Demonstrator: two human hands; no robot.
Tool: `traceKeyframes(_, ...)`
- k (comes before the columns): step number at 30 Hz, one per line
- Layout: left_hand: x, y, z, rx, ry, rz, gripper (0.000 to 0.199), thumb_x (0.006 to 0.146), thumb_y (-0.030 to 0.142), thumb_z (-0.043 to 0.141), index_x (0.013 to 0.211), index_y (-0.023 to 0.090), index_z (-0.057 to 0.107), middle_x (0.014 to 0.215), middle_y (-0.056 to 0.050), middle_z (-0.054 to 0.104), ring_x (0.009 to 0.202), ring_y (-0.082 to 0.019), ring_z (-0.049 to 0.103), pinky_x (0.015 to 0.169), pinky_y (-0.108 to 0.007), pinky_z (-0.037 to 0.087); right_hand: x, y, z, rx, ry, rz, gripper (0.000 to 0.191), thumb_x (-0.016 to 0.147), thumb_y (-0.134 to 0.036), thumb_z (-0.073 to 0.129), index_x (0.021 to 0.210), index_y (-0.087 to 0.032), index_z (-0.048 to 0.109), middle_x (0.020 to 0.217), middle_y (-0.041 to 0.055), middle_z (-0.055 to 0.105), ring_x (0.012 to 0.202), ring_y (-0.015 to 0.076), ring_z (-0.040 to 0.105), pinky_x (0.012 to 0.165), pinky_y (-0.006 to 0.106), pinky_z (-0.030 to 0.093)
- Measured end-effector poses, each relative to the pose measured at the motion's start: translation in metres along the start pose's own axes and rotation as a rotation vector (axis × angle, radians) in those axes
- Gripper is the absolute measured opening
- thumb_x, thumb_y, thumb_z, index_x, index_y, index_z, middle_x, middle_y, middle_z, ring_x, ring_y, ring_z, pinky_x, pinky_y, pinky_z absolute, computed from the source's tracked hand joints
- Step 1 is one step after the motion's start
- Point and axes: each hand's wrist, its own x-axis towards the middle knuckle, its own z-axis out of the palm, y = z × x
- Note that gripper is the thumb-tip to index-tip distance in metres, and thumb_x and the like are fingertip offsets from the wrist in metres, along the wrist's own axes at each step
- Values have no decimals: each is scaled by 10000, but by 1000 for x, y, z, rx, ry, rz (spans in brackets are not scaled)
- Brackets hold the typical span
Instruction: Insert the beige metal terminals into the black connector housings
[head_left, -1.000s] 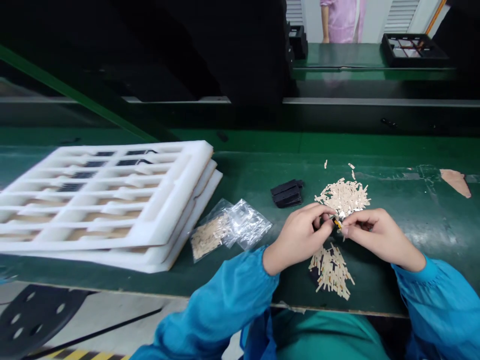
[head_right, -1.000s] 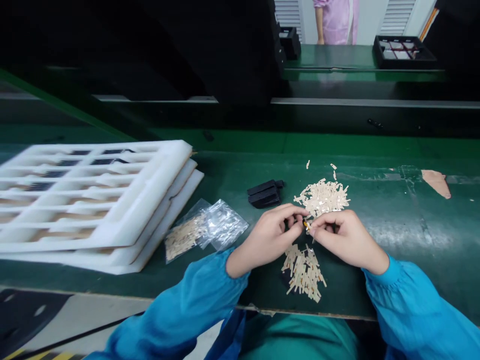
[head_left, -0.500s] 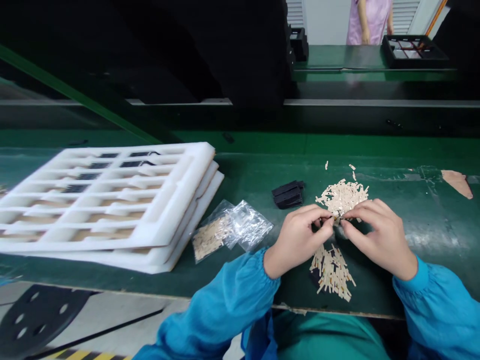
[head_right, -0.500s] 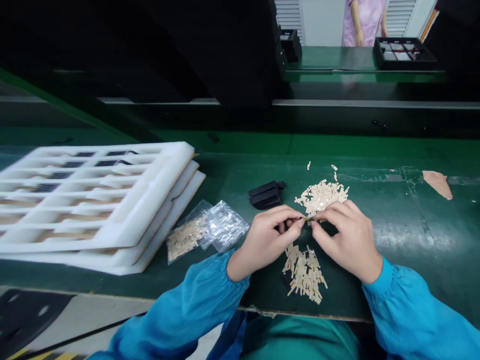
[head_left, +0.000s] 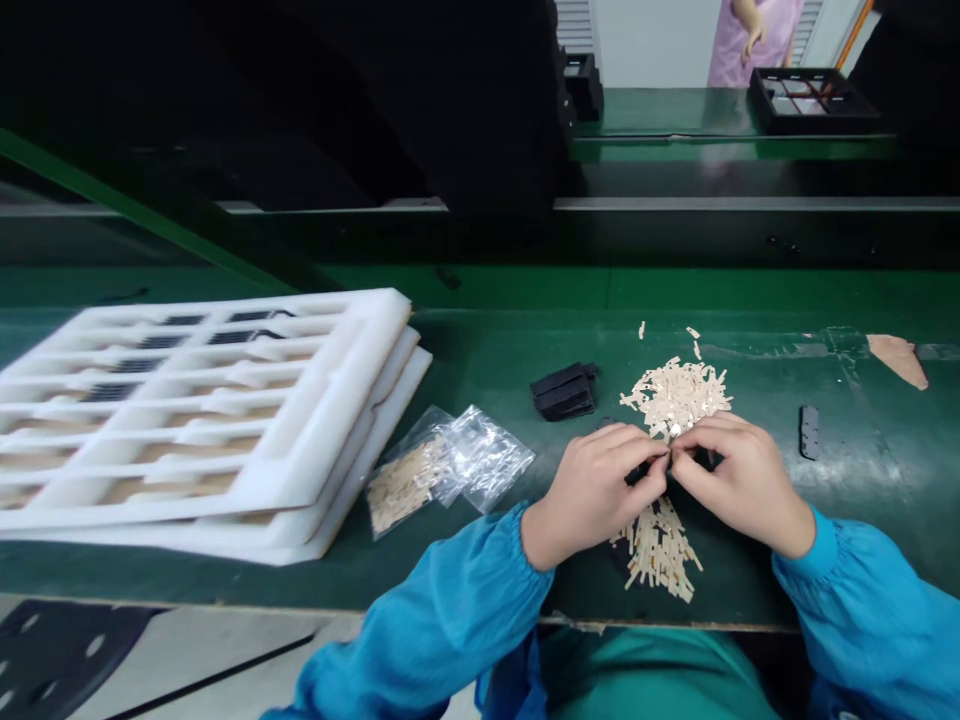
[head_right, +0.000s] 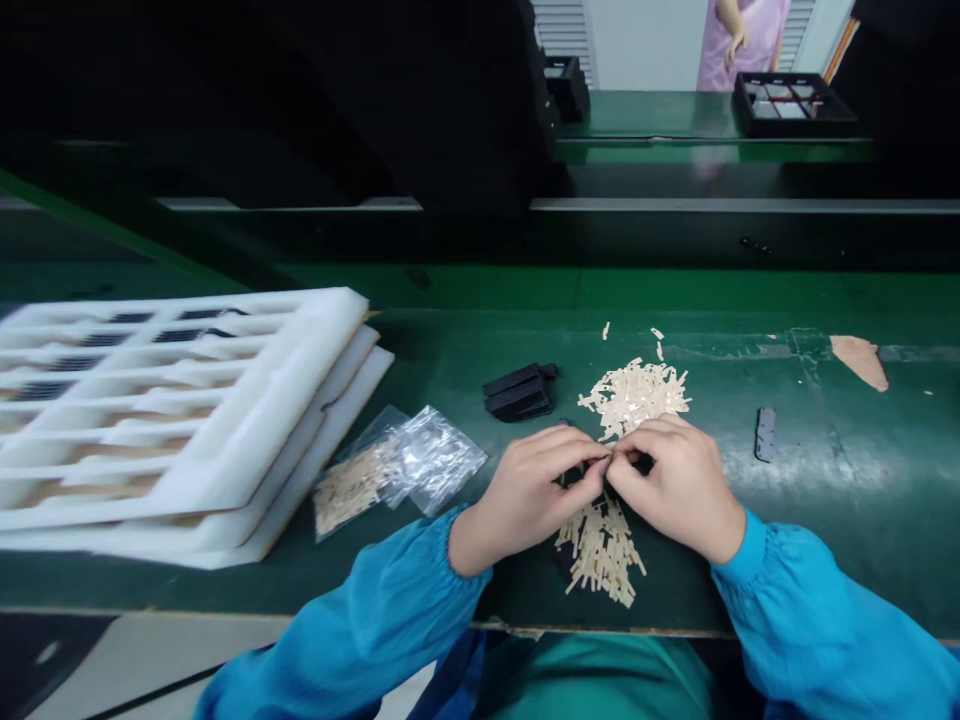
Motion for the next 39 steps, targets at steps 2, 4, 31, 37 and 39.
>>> traceKeyframes(2,0,0,1,-7,21,4,139,959,168,585,925,168,721,839,-42,745,729,-166,664,686,-304,532,1,-1,1,13,1,11,179,851,-175,599,757,-223,745,776,25,757,757,228,678,742,362,505)
traceKeyframes(4,1,-1,1,-24,40,9,133,956,163,590,934,169,721,849,-42,749,729,-164,667,674,-300,532,2,-1,1,29,10,22,181,832,-151,601,738,-227,736,762,20,754,746,224,679,743,355,505)
traceKeyframes(31,8,0,-12,-213,193,-276,149,918,254,646,843,180,750,755,-25,696,617,-124,596,518,-224,457,-46,44,-57,-301,-299,464,152,818,-345,798,744,-232,726,694,3,726,583,181,641,503,275,328)
traceKeyframes(37,9,-2,-14,-599,69,-425,125,862,292,712,833,175,747,746,-29,710,611,-130,610,516,-219,484,-7,6,-38,-73,-272,112,116,894,-314,757,831,-219,731,798,15,731,692,180,647,602,279,433)
traceKeyframes(39,10,-2,-17,-800,-16,-505,137,834,303,732,812,168,732,681,-13,669,547,-111,571,475,-207,460,9,3,-41,94,-170,-6,77,928,-270,704,963,-212,743,900,36,740,767,187,658,687,296,495)
